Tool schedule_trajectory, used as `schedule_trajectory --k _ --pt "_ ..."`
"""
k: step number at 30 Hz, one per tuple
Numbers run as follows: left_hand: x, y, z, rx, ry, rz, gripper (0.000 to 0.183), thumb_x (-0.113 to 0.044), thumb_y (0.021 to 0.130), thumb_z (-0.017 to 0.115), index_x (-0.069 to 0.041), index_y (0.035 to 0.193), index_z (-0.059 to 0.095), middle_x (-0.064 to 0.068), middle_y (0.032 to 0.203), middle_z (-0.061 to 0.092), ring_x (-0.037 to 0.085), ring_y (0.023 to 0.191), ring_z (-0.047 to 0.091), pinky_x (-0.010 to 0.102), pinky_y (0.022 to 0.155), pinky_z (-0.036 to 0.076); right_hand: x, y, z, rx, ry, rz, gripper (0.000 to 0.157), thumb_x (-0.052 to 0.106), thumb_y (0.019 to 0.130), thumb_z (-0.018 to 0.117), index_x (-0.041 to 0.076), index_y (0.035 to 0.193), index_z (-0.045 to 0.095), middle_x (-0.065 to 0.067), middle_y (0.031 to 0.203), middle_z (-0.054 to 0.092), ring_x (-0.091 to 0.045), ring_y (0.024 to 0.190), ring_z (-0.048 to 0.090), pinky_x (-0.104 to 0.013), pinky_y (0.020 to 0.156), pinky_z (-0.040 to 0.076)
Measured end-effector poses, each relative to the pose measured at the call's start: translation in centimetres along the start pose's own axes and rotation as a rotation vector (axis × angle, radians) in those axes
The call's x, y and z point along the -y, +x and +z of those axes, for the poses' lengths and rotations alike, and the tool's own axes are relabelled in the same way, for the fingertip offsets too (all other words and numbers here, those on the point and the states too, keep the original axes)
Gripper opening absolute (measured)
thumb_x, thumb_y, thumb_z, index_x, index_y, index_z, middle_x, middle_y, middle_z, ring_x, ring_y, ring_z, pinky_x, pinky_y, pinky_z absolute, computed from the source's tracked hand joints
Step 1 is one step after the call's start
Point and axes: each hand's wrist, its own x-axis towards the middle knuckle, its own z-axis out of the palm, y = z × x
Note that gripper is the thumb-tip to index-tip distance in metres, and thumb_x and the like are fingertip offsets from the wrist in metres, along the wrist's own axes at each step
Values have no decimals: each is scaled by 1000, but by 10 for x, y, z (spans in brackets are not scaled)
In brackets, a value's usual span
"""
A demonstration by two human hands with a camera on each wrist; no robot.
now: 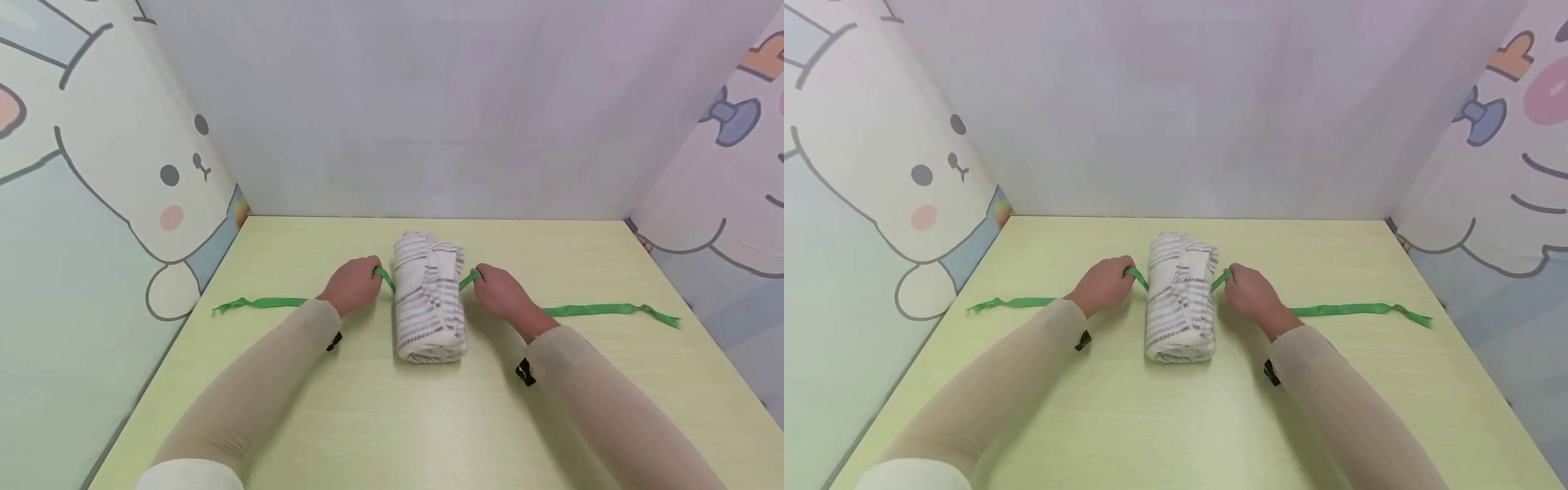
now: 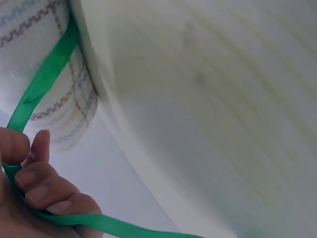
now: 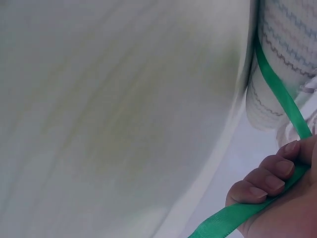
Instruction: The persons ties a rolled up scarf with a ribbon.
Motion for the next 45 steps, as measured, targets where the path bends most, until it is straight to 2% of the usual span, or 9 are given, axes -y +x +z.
schedule_trajectory --k 9,14,19,22,28,29,35,42,45 --pt "-4 -1 3 -21 -79 -11 15 -21 104 49 -14 102 62 2 89 63 21 77 55 36 72 47 7 -1 -6 -22 -10 0 35 22 109 27 2 106 55 -14 92 57 -31 83 51 -47 78 43" --pt "-2 -1 6 -29 -103 -6 16 -21 104 48 -15 102 63 1 89 63 21 77 56 36 72 47 10 -2 -10 -46 24 7 31 23 110 27 5 99 50 -14 83 49 -31 78 47 -46 77 41" --pt "-3 -2 6 -42 -142 -4 16 -21 105 47 -15 102 62 1 89 63 21 77 55 36 71 46 10 0 -9 -40 95 13 31 26 111 28 6 102 50 -12 83 47 -28 76 46 -44 73 40" --pt "-6 -1 6 -51 -185 -18 17 -23 105 46 -15 103 61 3 88 62 22 76 55 37 70 46 12 2 -7 -39 154 21 34 28 111 28 4 107 52 -14 88 50 -29 77 46 -43 72 40" --pt "-16 4 10 -63 -288 -45 19 -26 106 45 -15 102 59 5 84 59 22 73 54 36 67 44 17 9 -2 -75 281 46 34 29 110 29 3 106 52 -21 116 60 -30 80 46 -44 74 39" --pt "-19 5 11 -61 -295 -44 18 -26 105 44 -16 101 59 5 85 59 22 74 54 35 67 44 18 10 -2 -79 303 54 34 30 110 30 4 106 51 -21 113 59 -29 77 45 -43 72 39" --pt "-37 9 12 -63 -286 -36 16 -23 104 44 -15 102 58 5 88 59 21 76 54 35 68 43 29 13 0 -122 332 69 32 36 109 36 8 106 50 -12 88 47 -27 73 42 -42 68 38" --pt "-53 17 10 -76 -240 -23 12 -23 104 48 -16 104 58 3 93 60 22 81 56 35 70 46 38 16 -3 -194 293 59 30 35 106 42 6 106 50 -14 94 49 -30 83 48 -43 71 40" --pt "-54 19 12 -90 -199 -21 10 -23 104 51 -15 101 57 3 93 60 22 81 55 36 70 46 39 15 -5 -183 274 62 29 34 105 46 6 107 50 -13 97 52 -29 84 49 -42 71 41"
